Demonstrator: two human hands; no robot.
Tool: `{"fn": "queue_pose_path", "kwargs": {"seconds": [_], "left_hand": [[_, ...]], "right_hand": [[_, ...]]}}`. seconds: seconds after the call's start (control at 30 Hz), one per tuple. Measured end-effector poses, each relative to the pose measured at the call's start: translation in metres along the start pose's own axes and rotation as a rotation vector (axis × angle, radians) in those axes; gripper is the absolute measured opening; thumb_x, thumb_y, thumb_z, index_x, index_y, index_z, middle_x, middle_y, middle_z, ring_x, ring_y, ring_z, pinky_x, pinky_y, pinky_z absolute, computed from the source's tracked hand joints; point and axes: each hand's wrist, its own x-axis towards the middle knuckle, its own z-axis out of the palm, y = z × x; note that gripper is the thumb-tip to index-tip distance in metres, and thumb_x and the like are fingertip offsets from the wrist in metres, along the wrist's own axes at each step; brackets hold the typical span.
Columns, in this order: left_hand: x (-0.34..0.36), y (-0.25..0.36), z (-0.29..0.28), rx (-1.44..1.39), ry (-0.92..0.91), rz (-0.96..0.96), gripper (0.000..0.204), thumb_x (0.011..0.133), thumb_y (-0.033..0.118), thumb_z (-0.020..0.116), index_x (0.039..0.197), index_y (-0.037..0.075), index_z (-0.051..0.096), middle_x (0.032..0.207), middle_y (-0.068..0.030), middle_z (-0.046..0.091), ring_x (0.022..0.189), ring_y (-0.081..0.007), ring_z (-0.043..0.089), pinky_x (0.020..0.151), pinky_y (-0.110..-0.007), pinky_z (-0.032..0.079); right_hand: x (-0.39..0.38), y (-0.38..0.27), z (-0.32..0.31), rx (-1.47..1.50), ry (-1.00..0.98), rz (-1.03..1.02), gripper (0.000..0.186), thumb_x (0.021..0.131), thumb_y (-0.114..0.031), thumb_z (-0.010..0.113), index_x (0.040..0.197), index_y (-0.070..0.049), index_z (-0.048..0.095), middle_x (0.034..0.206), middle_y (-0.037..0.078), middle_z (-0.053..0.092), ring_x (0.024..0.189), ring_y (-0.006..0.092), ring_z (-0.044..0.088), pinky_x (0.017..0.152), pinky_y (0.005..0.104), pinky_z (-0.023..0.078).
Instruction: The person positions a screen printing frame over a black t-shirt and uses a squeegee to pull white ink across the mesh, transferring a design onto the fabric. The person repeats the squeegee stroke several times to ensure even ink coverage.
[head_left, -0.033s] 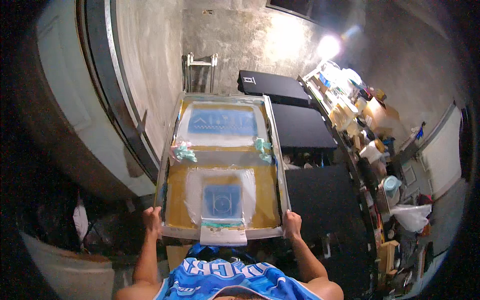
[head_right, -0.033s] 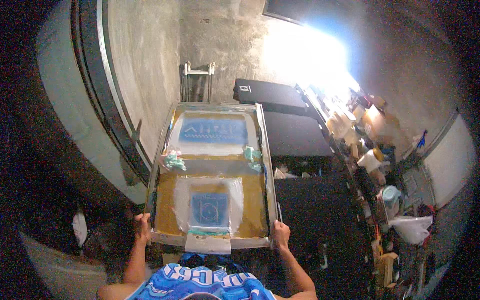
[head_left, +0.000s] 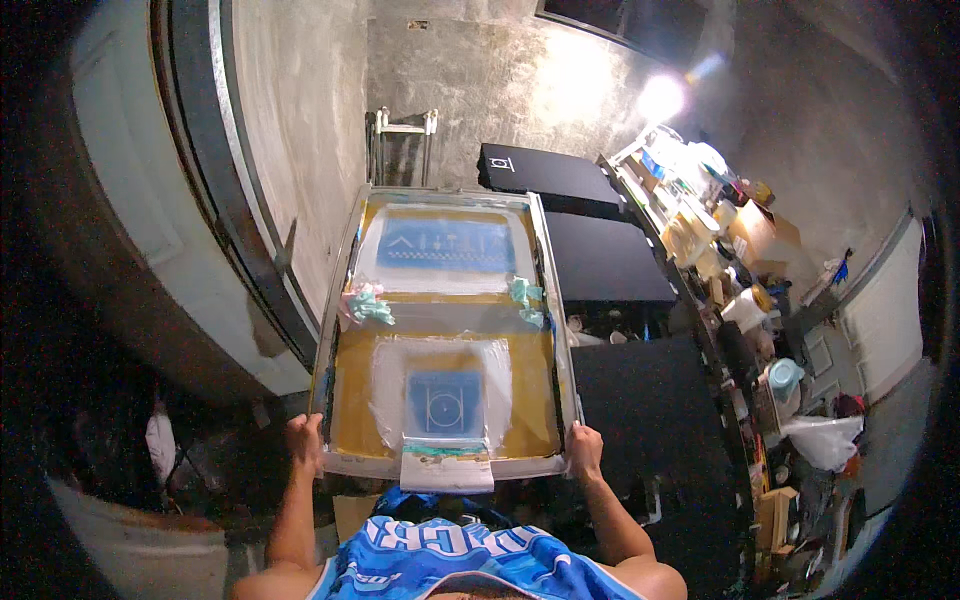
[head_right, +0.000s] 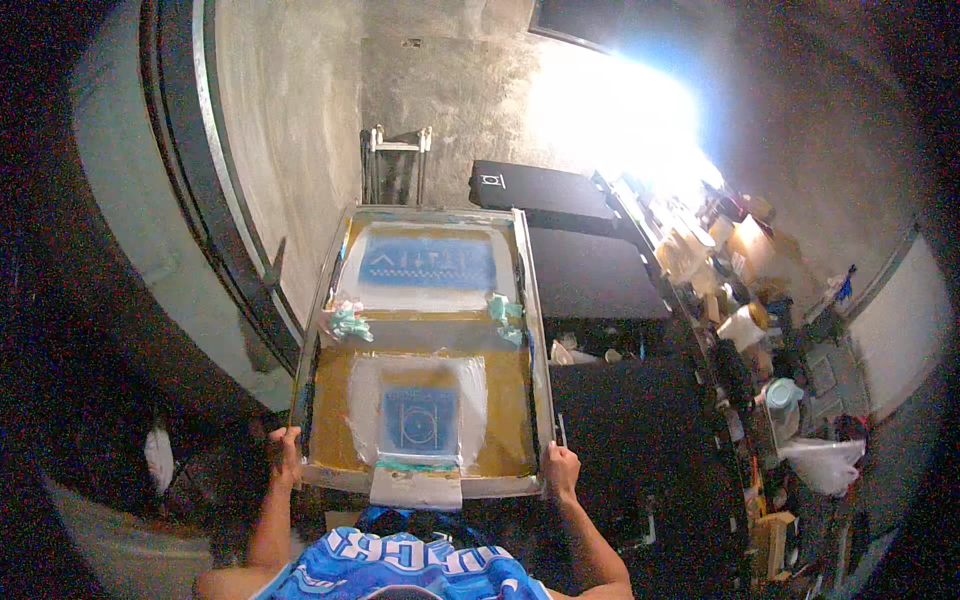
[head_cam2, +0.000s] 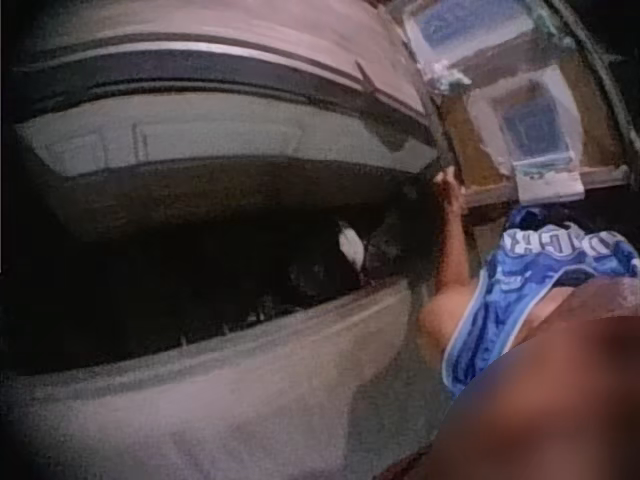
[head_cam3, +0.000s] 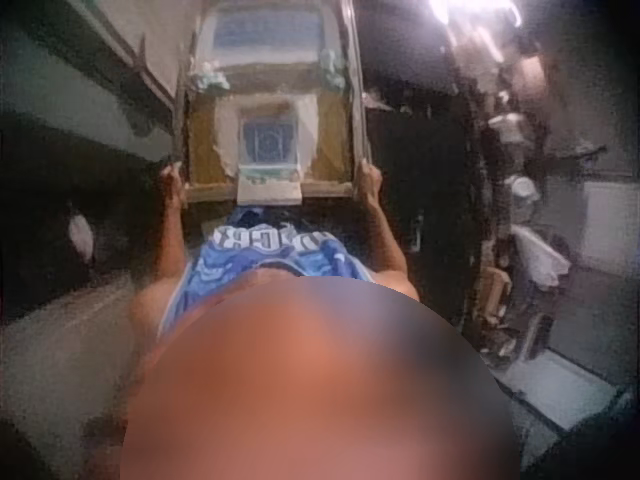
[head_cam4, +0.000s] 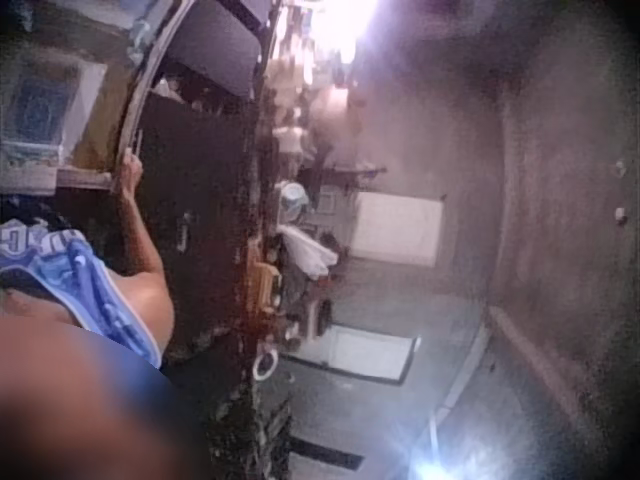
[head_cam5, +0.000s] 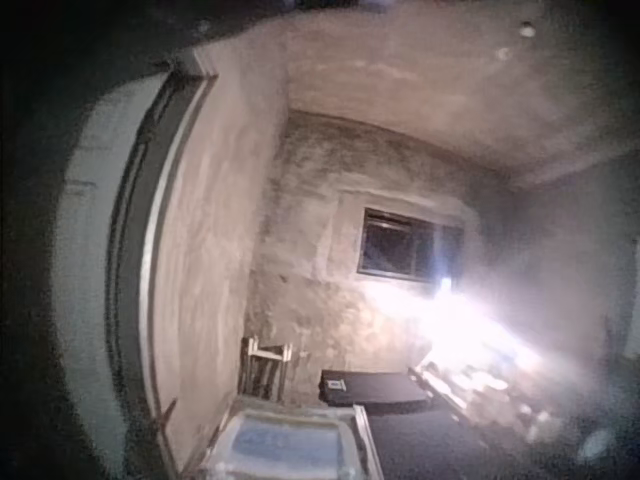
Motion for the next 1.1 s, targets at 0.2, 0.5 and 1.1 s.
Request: {"fn": "queue_pose_path", "kwargs": {"seconds": [0.2,0.5,1.1], "left_hand": [[0.048,0.017,0.003,-0.104,-0.034,-0.081,0.042,0.083,0.028,0.065,0.06,0.007,0.037,0.057,0.0007,0.034,0.056,-0.0156,0.034,0.054,-0.039,0.027],[0.091,0.021,0.018,-0.087,-0.05,-0.122,0.043,0.082,0.027,0.066,0.061,0.008,0.033,0.057,0.0014,0.029,0.053,-0.0145,0.03,0.053,-0.038,0.025],[0.123,0.069,0.065,-0.168,-0.051,-0.244,0.036,0.078,0.023,0.064,0.063,0.01,0.034,0.06,0.003,0.03,0.055,-0.0124,0.032,0.052,-0.037,0.025]], "right_hand": [[0.021,-0.029,0.03,-0.152,0.02,-0.09,0.048,0.099,-0.036,0.054,0.068,0.0,0.062,0.06,0.003,0.057,0.056,0.0149,0.051,0.056,0.0372,0.04],[0.056,-0.034,0.054,-0.187,0.079,-0.108,0.052,0.099,-0.04,0.052,0.069,0.002,0.064,0.062,0.008,0.06,0.057,0.0192,0.054,0.056,0.0398,0.04],[0.111,-0.078,0.055,-0.137,0.063,-0.052,0.048,0.098,-0.037,0.054,0.071,0.001,0.066,0.06,0.004,0.058,0.056,0.016,0.051,0.057,0.0368,0.041]]}}
